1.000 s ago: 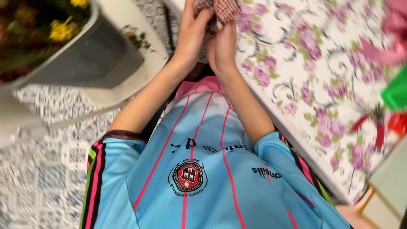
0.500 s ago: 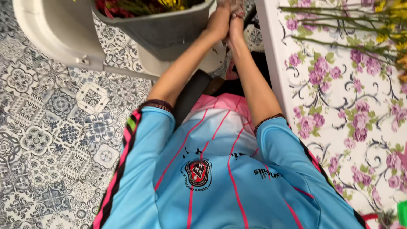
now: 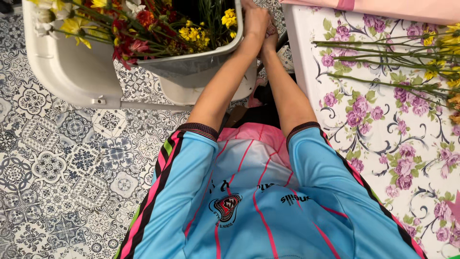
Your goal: The person trims flower stems using shears on a floral-patterned workspace, wipes their hands with a cloth, and then prepares a sheet of wrapping paper.
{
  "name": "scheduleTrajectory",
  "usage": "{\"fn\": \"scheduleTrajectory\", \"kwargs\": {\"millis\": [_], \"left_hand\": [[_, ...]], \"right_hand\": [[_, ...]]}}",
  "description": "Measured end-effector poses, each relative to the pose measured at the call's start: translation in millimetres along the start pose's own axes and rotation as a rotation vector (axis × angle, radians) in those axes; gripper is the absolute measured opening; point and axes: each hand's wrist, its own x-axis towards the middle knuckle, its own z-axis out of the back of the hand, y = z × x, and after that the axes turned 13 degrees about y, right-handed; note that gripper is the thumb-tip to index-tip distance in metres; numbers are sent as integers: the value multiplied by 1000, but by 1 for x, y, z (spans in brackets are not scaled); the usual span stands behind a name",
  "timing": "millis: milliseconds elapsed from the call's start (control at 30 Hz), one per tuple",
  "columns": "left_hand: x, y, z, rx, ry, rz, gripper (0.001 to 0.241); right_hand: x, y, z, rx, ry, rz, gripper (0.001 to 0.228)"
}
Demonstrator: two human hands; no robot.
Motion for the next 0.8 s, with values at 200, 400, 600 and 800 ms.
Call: {"fn": "scheduleTrajectory", "kwargs": {"millis": [200,400,600,800], "left_hand": [[-10,15,27,3,-106,-124,26],[-13,9,15,-202,-215,10,15],[-18,15,16,-209,-282,83,11],[-20,25,29,-118,-192,33,18]], "right_hand": [[146,-32,-70,195,108,112,51],[-75,177,-54,163,64,115,47],[-28,119,-56,51,-136,44,34],[47,31,-69,-9,-278,185,32]]}}
